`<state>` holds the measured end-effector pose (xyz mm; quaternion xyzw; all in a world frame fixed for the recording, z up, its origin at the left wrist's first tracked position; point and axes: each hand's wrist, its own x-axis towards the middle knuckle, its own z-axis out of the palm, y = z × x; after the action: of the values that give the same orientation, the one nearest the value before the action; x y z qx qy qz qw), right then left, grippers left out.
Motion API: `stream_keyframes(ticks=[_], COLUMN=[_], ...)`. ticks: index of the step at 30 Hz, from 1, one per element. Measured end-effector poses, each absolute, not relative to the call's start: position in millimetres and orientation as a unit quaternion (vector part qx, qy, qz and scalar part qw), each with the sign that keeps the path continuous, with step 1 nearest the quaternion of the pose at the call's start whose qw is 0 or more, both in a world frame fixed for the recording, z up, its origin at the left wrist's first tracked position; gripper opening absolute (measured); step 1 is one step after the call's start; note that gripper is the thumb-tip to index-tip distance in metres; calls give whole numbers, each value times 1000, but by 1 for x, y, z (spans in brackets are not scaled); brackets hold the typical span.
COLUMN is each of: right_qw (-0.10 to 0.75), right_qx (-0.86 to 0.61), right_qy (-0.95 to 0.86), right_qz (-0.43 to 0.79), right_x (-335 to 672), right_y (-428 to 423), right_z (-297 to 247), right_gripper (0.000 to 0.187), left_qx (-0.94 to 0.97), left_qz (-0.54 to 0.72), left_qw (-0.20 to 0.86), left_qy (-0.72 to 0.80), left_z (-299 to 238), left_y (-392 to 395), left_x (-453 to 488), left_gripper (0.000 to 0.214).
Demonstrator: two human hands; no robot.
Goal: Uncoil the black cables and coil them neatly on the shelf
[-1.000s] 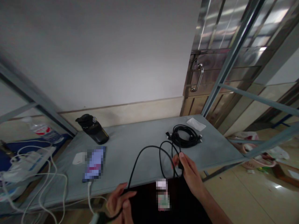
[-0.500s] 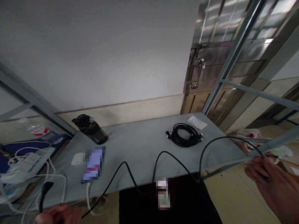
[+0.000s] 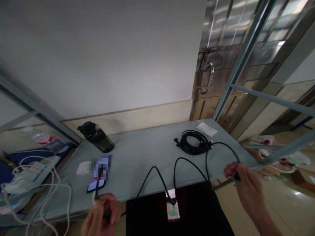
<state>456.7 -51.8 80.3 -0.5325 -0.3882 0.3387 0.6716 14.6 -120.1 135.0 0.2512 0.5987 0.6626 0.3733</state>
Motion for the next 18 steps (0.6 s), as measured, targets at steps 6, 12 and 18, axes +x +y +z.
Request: stream_keyframes(ticks=[6, 12, 18], right_qw=[473, 341, 185], right_qx=[-524, -383, -298], right_qy=[-578, -714, -885], right_qz=[410, 477, 305], right_x=[349, 270, 226], right_y=[-51, -57, -40], right_z=[62, 84, 101], right_gripper=[63, 46, 31], left_qx=[227, 183, 99], left_qz=[605, 625, 641], left_qw=[528, 589, 628], left_qy=[551, 477, 430], left_z=[109, 93, 80], left_y=[-99, -95, -87], left_x=[57, 63, 38], left_gripper=[70, 66, 41])
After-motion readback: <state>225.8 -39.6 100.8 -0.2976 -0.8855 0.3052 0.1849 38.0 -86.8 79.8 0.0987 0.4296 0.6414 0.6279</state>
